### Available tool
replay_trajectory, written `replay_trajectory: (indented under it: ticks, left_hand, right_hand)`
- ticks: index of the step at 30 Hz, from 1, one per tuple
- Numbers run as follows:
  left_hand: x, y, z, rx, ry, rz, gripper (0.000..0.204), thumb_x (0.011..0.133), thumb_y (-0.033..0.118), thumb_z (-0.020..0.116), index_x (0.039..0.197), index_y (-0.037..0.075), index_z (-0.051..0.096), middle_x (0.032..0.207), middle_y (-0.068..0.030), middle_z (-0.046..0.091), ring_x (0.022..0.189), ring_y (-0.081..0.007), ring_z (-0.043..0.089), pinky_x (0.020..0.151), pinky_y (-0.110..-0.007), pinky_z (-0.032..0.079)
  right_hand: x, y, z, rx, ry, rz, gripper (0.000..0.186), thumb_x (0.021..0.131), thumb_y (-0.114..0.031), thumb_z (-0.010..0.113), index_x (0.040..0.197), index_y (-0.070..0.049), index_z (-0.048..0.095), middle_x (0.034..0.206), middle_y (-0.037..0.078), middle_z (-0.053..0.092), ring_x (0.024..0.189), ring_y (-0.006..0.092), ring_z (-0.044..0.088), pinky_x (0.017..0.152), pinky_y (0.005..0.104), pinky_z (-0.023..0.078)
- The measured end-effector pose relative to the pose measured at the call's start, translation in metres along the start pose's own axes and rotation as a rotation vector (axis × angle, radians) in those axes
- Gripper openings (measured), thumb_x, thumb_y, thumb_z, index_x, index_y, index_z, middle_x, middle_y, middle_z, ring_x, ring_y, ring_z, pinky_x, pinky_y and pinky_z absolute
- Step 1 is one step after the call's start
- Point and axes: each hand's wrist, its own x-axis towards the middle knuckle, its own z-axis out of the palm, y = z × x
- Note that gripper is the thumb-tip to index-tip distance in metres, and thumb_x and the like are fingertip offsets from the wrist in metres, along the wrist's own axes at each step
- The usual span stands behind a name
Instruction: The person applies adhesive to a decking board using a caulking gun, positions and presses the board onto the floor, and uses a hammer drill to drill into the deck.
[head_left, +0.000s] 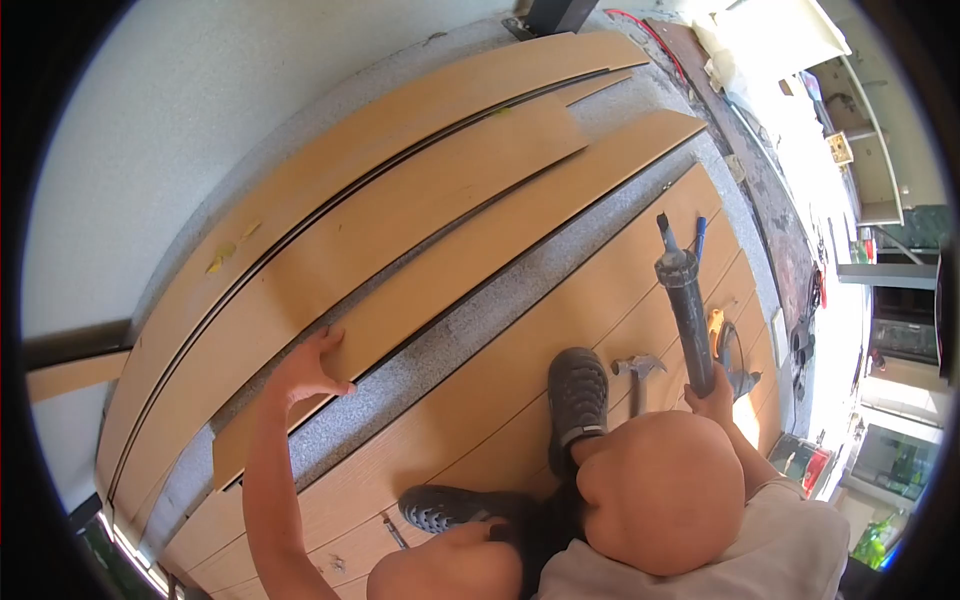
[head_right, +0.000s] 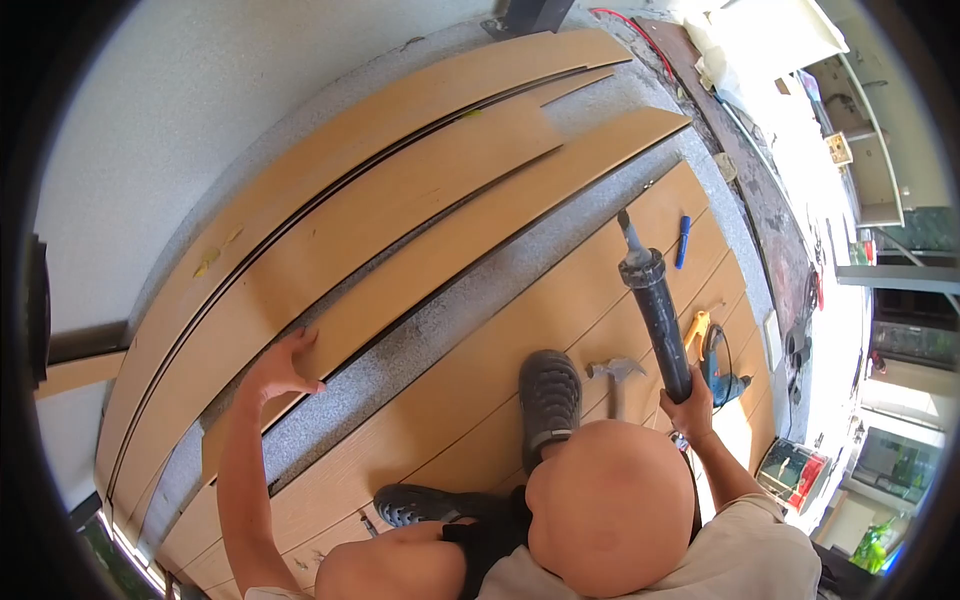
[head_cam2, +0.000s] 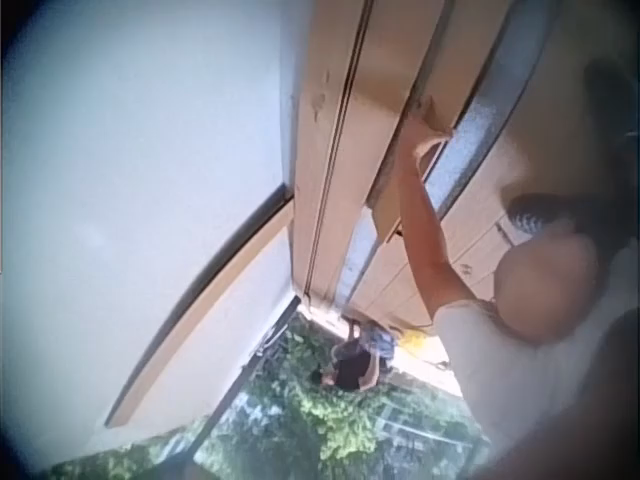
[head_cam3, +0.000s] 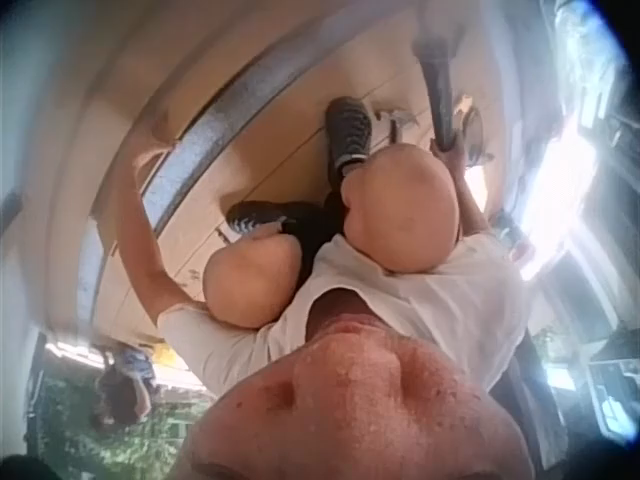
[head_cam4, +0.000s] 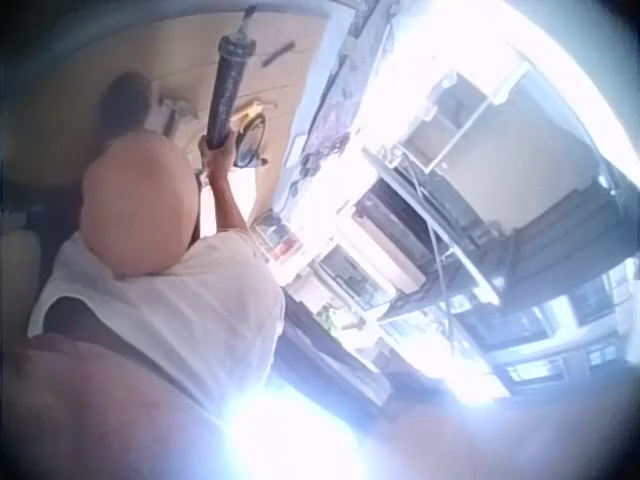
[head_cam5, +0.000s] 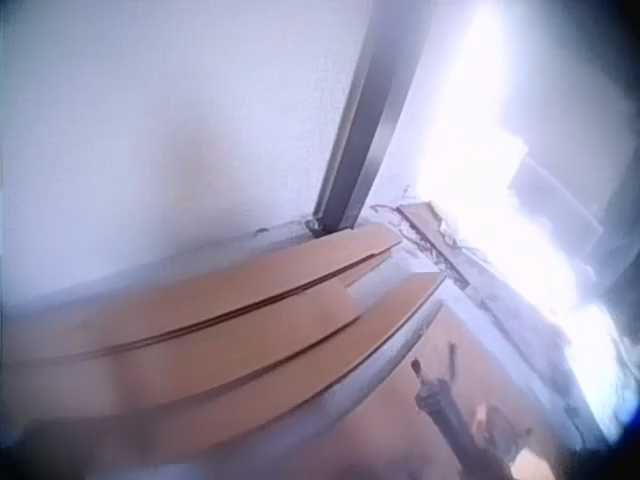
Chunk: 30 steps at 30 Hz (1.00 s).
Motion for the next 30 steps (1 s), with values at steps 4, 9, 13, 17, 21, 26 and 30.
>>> replay_trajectory:
  ticks: [4,9,13,17,21,26,30]
  left_hand:
    - [0.009,-0.026,-0.022,-0.422,0.028,0.038,0.071,0.07,0.033,0.083,0.134,0.01,0.064,0.122,-0.0167,0.069,0.119,-0.0258,0.061,0.107,-0.035,0.041]
    - [0.012,-0.055,-0.017,-0.715,0.262,-0.08,0.056,0.078,0.029,0.082,0.124,0.002,0.067,0.109,-0.0168,0.073,0.101,-0.0282,0.068,0.092,-0.037,0.049]
    - [0.007,-0.03,-0.005,-0.042,0.706,0.043,0.048,0.08,0.026,0.08,0.118,0.001,0.064,0.111,-0.023,0.068,0.104,-0.0406,0.064,0.089,-0.043,0.049]
    - [0.031,-0.045,-0.006,-0.115,0.762,0.015,0.04,0.081,0.018,0.077,0.112,0.0,0.061,0.111,-0.0267,0.063,0.103,-0.0474,0.058,0.086,-0.05,0.047]
    - [0.047,-0.054,-0.006,-0.18,0.681,-0.015,0.038,0.08,0.014,0.076,0.112,-0.001,0.062,0.111,-0.026,0.064,0.103,-0.0467,0.059,0.085,-0.05,0.047]
    - [0.056,-0.056,0.003,-0.231,0.756,0.037,0.038,0.081,0.014,0.076,0.112,-0.002,0.063,0.111,-0.0253,0.064,0.104,-0.0447,0.059,0.088,-0.048,0.047]
    - [0.059,-0.058,0.005,-0.127,0.792,0.063,0.037,0.08,0.017,0.078,0.109,-0.001,0.064,0.106,-0.0222,0.063,0.103,-0.0437,0.058,0.089,-0.047,0.047]
  right_hand:
    - [0.0,-0.001,0.007,-0.033,-0.026,-0.157,0.046,0.073,-0.016,0.077,0.113,-0.003,0.06,0.089,0.02,0.067,0.082,0.0354,0.07,0.072,0.0423,0.055]
    - [0.01,-0.011,0.019,-0.087,-0.079,-0.353,0.043,0.071,-0.013,0.076,0.11,-0.002,0.06,0.089,0.02,0.067,0.081,0.0392,0.068,0.071,0.0423,0.055]
    - [0.013,-0.021,0.025,-0.07,-0.111,-0.456,0.042,0.07,-0.01,0.075,0.108,-0.001,0.06,0.089,0.02,0.066,0.08,0.0394,0.068,0.071,0.0431,0.055]
    - [0.019,-0.024,0.038,-0.026,-0.144,-0.515,0.042,0.07,-0.008,0.075,0.108,-0.001,0.06,0.088,0.021,0.066,0.079,0.0396,0.068,0.069,0.0432,0.054]
    - [0.022,-0.034,0.042,-0.041,-0.124,-0.511,0.043,0.069,-0.007,0.076,0.109,-0.001,0.06,0.087,0.02,0.066,0.077,0.0392,0.068,0.067,0.0417,0.054]
    - [0.024,-0.04,0.05,0.004,-0.094,-0.538,0.045,0.069,-0.007,0.077,0.11,-0.001,0.06,0.086,0.02,0.066,0.076,0.0384,0.068,0.068,0.0406,0.054]
    - [0.03,-0.04,0.052,-0.044,-0.095,-0.564,0.047,0.068,-0.006,0.077,0.112,-0.001,0.061,0.088,0.02,0.066,0.077,0.0375,0.069,0.069,0.0397,0.054]
